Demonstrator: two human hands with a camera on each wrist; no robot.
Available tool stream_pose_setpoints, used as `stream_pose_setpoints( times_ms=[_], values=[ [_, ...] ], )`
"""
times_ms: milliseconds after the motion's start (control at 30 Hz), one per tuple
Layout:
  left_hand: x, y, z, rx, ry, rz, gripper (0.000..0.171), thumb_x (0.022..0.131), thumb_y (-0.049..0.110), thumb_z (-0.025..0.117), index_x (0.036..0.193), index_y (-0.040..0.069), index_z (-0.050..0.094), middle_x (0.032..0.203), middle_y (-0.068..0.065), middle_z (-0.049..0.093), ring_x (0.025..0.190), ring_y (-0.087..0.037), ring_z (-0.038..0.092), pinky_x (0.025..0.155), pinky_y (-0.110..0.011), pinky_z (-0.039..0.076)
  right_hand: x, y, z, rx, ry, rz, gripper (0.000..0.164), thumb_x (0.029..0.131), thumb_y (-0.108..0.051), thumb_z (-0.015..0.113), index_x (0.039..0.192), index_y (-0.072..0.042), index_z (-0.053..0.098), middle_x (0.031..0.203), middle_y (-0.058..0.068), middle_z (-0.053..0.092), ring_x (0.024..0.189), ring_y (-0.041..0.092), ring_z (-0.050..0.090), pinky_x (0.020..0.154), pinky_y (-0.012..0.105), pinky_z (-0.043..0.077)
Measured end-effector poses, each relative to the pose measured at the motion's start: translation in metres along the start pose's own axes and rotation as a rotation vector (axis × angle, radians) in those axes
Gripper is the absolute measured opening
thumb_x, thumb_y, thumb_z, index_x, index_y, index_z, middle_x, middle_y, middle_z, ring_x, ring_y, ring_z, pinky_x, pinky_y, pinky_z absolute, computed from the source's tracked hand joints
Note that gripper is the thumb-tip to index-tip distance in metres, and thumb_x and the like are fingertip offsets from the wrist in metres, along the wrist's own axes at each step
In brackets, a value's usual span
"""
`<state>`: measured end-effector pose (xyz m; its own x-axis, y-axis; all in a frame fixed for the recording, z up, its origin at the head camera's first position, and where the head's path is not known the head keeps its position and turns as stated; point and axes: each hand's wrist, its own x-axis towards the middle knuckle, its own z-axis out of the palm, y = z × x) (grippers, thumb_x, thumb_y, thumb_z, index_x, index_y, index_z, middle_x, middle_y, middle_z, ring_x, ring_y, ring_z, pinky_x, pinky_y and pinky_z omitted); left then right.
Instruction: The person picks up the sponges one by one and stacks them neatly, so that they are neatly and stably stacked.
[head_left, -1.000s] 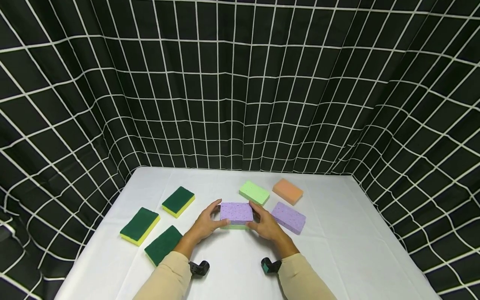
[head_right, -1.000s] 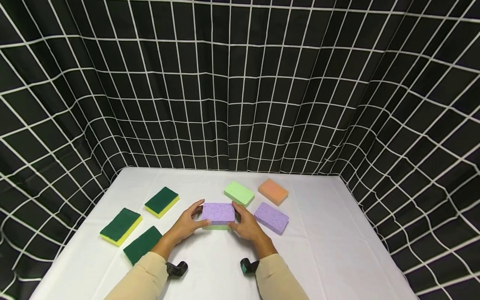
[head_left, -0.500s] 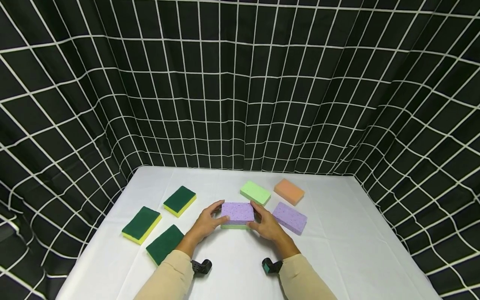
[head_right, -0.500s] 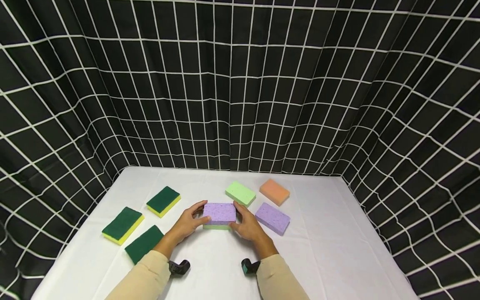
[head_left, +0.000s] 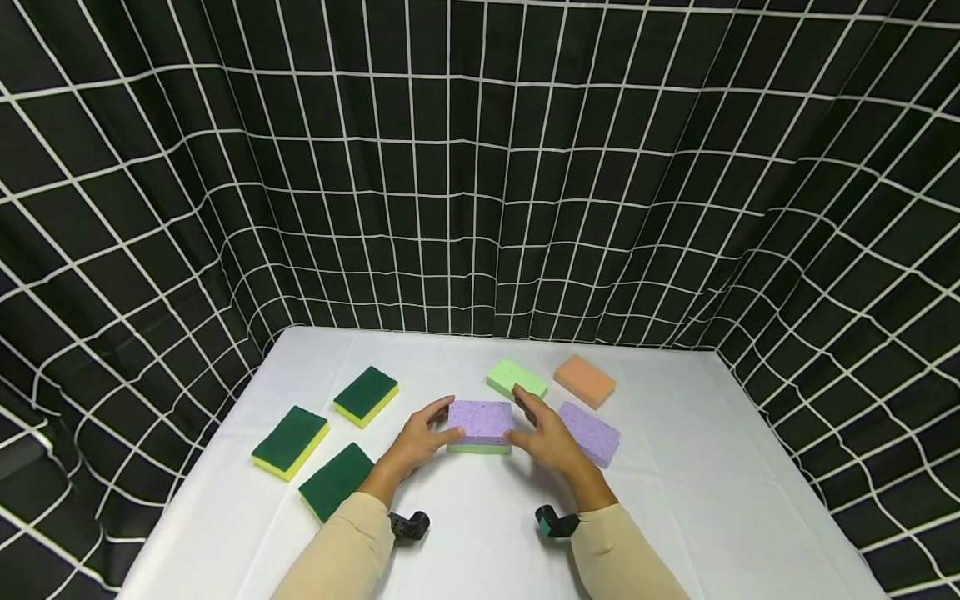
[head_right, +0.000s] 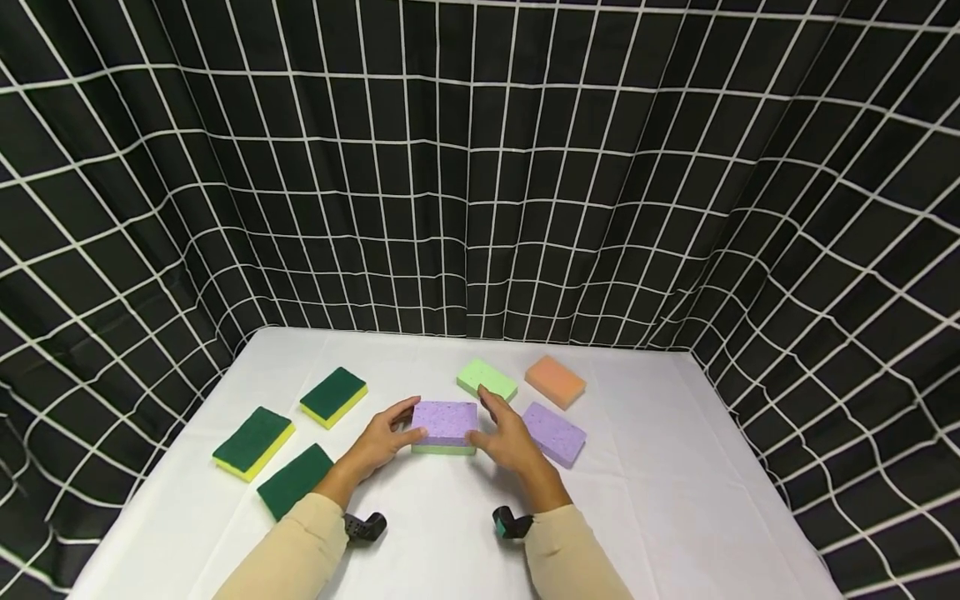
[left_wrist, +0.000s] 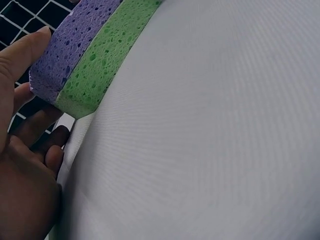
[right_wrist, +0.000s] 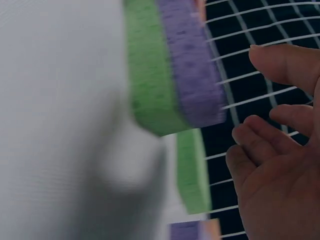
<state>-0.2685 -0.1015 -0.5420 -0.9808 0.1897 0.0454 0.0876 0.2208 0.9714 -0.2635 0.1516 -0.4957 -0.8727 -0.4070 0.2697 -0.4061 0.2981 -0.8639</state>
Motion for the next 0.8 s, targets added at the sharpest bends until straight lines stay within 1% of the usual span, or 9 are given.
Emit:
stream_pose_setpoints(
  times_ms=[67,133,300,400,467,567,667,733,800],
  values=[
    [0.000,0.000,0.000,0.000,-0.001,-0.008,0.067,0.085,0.022,0.076,0.144,0.011,0.046,0.136,-0.016,0.052,0.130,-0.036,0.040,0.108,-0.052,0.025,0.000,-0.012,-0.005,-0.002,0.012,-0.027,0.076,0.081,0.009,0.070,0.145,0.011,0.029,0.146,0.028,0.034,0.134,0.038,0.034,0.108,0.044,0.026],
    [0.000,0.001,0.000,0.002,-0.001,-0.010,0.067,0.085,0.022,0.076,0.144,0.012,0.046,0.135,-0.015,0.052,0.129,-0.037,0.040,0.108,-0.053,0.026,-0.002,-0.031,-0.010,-0.015,0.022,-0.052,0.075,0.080,0.011,0.070,0.144,0.013,0.029,0.144,0.029,0.035,0.133,0.041,0.035,0.107,0.047,0.027],
    [0.000,0.002,0.000,0.005,-0.008,0.005,0.067,0.085,0.023,0.076,0.144,0.010,0.046,0.136,-0.016,0.052,0.131,-0.036,0.039,0.108,-0.053,0.025,-0.010,-0.081,-0.025,-0.058,0.033,-0.064,0.075,0.082,0.008,0.071,0.143,0.014,0.030,0.144,0.029,0.036,0.132,0.042,0.036,0.107,0.048,0.028],
    [0.000,0.003,-0.001,0.002,-0.010,0.014,0.067,0.086,0.024,0.075,0.144,0.010,0.046,0.136,-0.016,0.052,0.132,-0.036,0.038,0.108,-0.053,0.025,-0.013,-0.098,-0.033,-0.074,0.061,-0.099,0.075,0.080,0.009,0.071,0.143,0.013,0.031,0.144,0.027,0.037,0.131,0.041,0.037,0.106,0.046,0.030],
    [0.000,0.003,0.000,0.000,-0.010,0.012,0.067,0.086,0.024,0.075,0.144,0.010,0.046,0.136,-0.016,0.052,0.132,-0.036,0.037,0.108,-0.053,0.024,-0.016,-0.107,-0.039,-0.073,0.086,-0.139,0.075,0.079,0.012,0.071,0.142,0.014,0.032,0.143,0.028,0.037,0.130,0.043,0.038,0.105,0.047,0.030],
    [-0.001,0.004,0.000,-0.001,-0.012,0.008,0.067,0.086,0.023,0.075,0.144,0.008,0.045,0.136,-0.016,0.052,0.133,-0.035,0.037,0.109,-0.052,0.024,-0.021,-0.118,-0.046,-0.060,0.120,-0.195,0.075,0.077,0.014,0.071,0.142,0.013,0.034,0.143,0.026,0.038,0.129,0.042,0.039,0.105,0.046,0.031],
    [-0.002,0.004,0.000,0.002,-0.013,0.009,0.068,0.086,0.022,0.075,0.144,0.007,0.045,0.135,-0.015,0.053,0.133,-0.033,0.037,0.109,-0.050,0.024,-0.024,-0.127,-0.053,-0.047,0.149,-0.270,0.076,0.075,0.019,0.071,0.141,0.013,0.035,0.142,0.025,0.038,0.130,0.038,0.040,0.104,0.039,0.035],
    [-0.002,0.004,0.000,0.001,-0.014,0.013,0.068,0.085,0.022,0.076,0.144,0.008,0.045,0.135,-0.015,0.053,0.132,-0.033,0.038,0.109,-0.050,0.024,-0.025,-0.125,-0.059,-0.037,0.163,-0.327,0.077,0.074,0.020,0.071,0.142,0.011,0.036,0.143,0.022,0.039,0.130,0.033,0.040,0.104,0.037,0.035],
    [-0.002,0.004,0.000,-0.001,-0.016,0.011,0.068,0.085,0.022,0.076,0.144,0.008,0.045,0.135,-0.015,0.053,0.132,-0.033,0.038,0.109,-0.050,0.024,-0.026,-0.122,-0.065,-0.040,0.176,-0.379,0.079,0.072,0.022,0.071,0.142,0.010,0.037,0.142,0.020,0.040,0.130,0.032,0.041,0.105,0.033,0.035]
  ],
)
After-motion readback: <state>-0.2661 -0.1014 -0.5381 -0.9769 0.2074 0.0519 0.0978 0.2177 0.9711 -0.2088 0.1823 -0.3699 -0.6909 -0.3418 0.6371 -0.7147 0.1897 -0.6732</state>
